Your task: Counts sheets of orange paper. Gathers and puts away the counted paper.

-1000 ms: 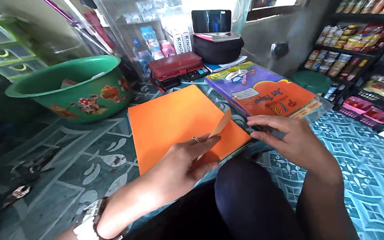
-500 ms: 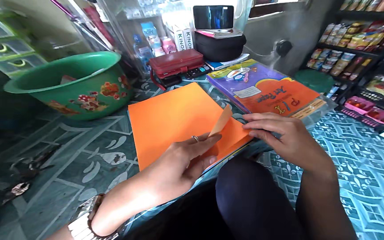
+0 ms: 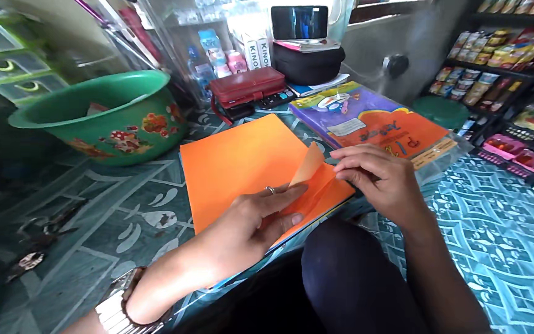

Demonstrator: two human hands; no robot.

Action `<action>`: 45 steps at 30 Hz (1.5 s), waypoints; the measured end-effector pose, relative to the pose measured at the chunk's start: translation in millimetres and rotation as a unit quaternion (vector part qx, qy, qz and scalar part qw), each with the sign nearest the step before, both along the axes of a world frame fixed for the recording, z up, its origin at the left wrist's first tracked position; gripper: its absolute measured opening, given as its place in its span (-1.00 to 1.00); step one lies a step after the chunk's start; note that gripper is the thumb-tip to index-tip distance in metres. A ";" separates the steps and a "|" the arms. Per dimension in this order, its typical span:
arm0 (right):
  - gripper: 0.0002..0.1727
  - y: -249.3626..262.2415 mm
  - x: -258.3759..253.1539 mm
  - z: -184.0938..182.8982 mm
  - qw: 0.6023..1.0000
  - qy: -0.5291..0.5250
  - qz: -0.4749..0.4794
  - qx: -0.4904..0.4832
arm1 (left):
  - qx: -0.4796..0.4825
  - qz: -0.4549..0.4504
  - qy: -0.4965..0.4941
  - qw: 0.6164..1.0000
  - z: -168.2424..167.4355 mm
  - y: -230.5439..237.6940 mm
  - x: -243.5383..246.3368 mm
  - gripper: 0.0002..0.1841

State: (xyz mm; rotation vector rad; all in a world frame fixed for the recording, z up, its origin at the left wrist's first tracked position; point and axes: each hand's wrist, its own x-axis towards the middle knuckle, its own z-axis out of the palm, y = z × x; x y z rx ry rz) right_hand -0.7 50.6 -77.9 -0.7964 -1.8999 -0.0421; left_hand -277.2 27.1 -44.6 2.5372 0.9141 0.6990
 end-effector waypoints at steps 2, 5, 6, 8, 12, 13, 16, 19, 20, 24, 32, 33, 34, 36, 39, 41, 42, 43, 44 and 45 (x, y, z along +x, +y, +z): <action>-0.80 -0.4 0.8 0.2 1.000 0.007 -0.002 -0.010 | -0.005 -0.002 0.001 1.000 0.9 0.6 -1.0 -0.55; -0.61 -2.3 4.2 1.5 0.999 0.006 -0.008 -0.036 | 0.012 -0.003 -0.005 1.000 0.3 0.5 -0.3 -0.58; -0.55 -2.8 5.6 1.1 0.999 0.008 -0.008 -0.046 | 0.023 -0.005 -0.006 1.000 0.1 0.6 -0.1 -0.58; -0.49 -3.0 8.3 0.3 0.998 0.014 0.002 -0.053 | 0.056 -0.014 -0.015 0.998 -1.3 0.8 1.6 -0.54; -0.70 -2.6 11.7 -0.8 0.999 -0.011 0.018 -0.032 | 0.119 -0.037 -0.008 0.992 -3.6 -1.2 5.5 -0.42; -0.71 -2.4 10.9 -1.5 0.999 -0.018 0.014 -0.028 | 0.127 -0.032 -0.003 0.991 -5.0 -2.4 5.9 -0.45; -0.74 -1.8 8.0 -2.2 1.000 -0.014 0.010 -0.020 | 0.115 -0.012 0.003 0.993 -8.0 -5.5 7.7 -0.56; -0.76 -1.4 6.6 -1.9 1.000 0.000 0.009 -0.017 | 0.101 -0.001 0.000 0.995 -9.2 -5.4 7.5 -0.52; -0.76 -1.2 6.4 -2.2 1.000 0.002 0.009 -0.016 | 0.096 0.001 -0.001 0.995 -9.3 -4.9 7.3 -0.52; -0.76 -1.0 8.5 -3.9 1.000 -0.011 0.019 -0.008 | 0.049 0.010 -0.005 0.999 -5.9 -3.5 5.6 -0.50; -0.81 -0.1 2.7 -2.4 0.999 -0.007 -0.007 0.047 | 0.032 0.010 -0.010 0.999 -5.2 -3.1 5.0 -0.49; -0.81 -0.3 2.3 -2.3 0.999 -0.007 -0.010 0.046 | 0.030 0.008 -0.013 0.999 -5.2 -2.8 4.8 -0.49; -0.81 -0.6 2.2 -2.2 0.999 -0.007 -0.012 0.045 | 0.026 0.006 -0.014 1.000 -5.0 -2.6 4.4 -0.49; -0.82 -0.8 2.0 -2.5 0.999 -0.002 -0.010 0.045 | 0.015 0.008 -0.015 1.000 -3.8 -2.5 4.0 -0.48; -0.83 -0.6 1.7 -3.0 0.999 0.005 -0.005 0.045 | 0.014 0.013 -0.007 1.000 -1.5 -2.1 3.2 -0.49; -0.83 -0.1 1.6 -3.3 0.999 0.013 0.000 0.045 | 0.025 0.008 -0.006 1.000 -1.7 -1.4 2.6 -0.53; -0.81 0.2 1.9 -3.3 0.999 0.016 0.001 0.045 | 0.034 0.003 -0.007 0.999 -2.0 -1.1 2.3 -0.55; -0.75 0.6 2.4 -3.2 0.999 0.018 0.002 0.044 | 0.046 -0.001 -0.010 0.999 -2.2 -0.8 2.4 -0.57; -0.70 1.0 3.3 -3.1 0.999 0.017 0.004 0.043 | 0.061 -0.005 -0.015 0.998 -2.6 -0.6 3.0 -0.57; -0.66 1.2 4.4 -3.0 0.999 0.013 0.006 0.041 | 0.073 -0.010 -0.018 0.997 -2.8 -0.3 3.7 -0.56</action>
